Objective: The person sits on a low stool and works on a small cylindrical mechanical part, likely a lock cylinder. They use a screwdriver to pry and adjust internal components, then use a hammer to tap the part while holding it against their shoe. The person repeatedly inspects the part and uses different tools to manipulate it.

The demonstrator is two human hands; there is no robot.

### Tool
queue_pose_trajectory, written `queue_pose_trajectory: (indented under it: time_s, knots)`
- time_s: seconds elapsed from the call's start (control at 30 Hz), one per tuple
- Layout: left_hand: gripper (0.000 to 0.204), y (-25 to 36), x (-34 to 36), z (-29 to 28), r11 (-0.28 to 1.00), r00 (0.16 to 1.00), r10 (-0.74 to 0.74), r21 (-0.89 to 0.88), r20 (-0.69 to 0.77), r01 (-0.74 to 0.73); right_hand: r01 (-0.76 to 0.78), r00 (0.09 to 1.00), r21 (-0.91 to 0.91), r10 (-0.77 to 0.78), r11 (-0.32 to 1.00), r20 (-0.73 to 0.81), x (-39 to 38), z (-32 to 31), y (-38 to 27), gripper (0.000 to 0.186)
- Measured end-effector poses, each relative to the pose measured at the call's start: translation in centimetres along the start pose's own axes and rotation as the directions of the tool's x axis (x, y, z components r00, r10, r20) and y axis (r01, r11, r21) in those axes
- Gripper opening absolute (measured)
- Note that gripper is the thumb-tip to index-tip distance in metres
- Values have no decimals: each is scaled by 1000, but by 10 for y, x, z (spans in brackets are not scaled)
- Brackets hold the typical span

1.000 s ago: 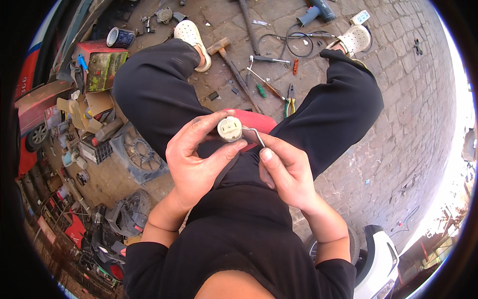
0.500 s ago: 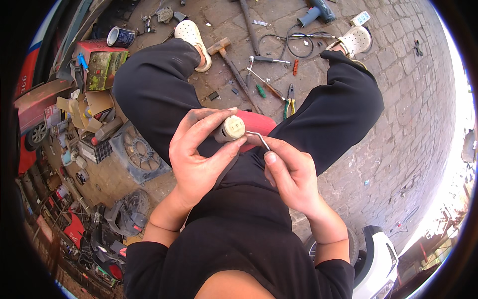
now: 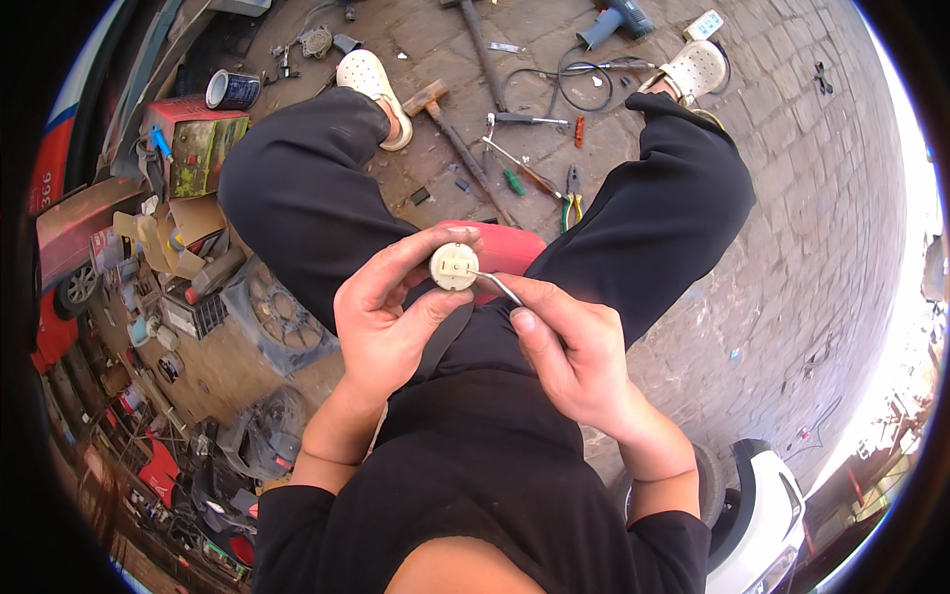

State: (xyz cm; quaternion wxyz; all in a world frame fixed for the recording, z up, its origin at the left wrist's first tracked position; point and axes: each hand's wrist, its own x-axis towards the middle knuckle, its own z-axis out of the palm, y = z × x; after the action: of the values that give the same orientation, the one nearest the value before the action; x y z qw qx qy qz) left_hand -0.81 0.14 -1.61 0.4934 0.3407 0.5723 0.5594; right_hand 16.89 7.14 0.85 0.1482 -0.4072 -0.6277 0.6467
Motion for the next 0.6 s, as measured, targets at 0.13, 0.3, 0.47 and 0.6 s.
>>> queue_pose_trajectory:
  time_s: [0.13,0.3,0.47,0.6]
  knots:
    - [43,-3,1,-1,994,997,83,73,-4,-83,-9,1000,-85,10,996,9,0,-3,-7,28]
    - [42,5,2,-3,953,996,88,293,-16,-80,84,996,-263,-83,961,14,4,-9,-14,25]
    - [41,8,4,-5,904,990,136,407,19,-132,-30,998,-236,42,971,44,2,-11,-16,26]
    - [40,8,6,-8,838,986,159,520,57,-165,92,996,-336,-93,937,13,3,-5,-5,29]
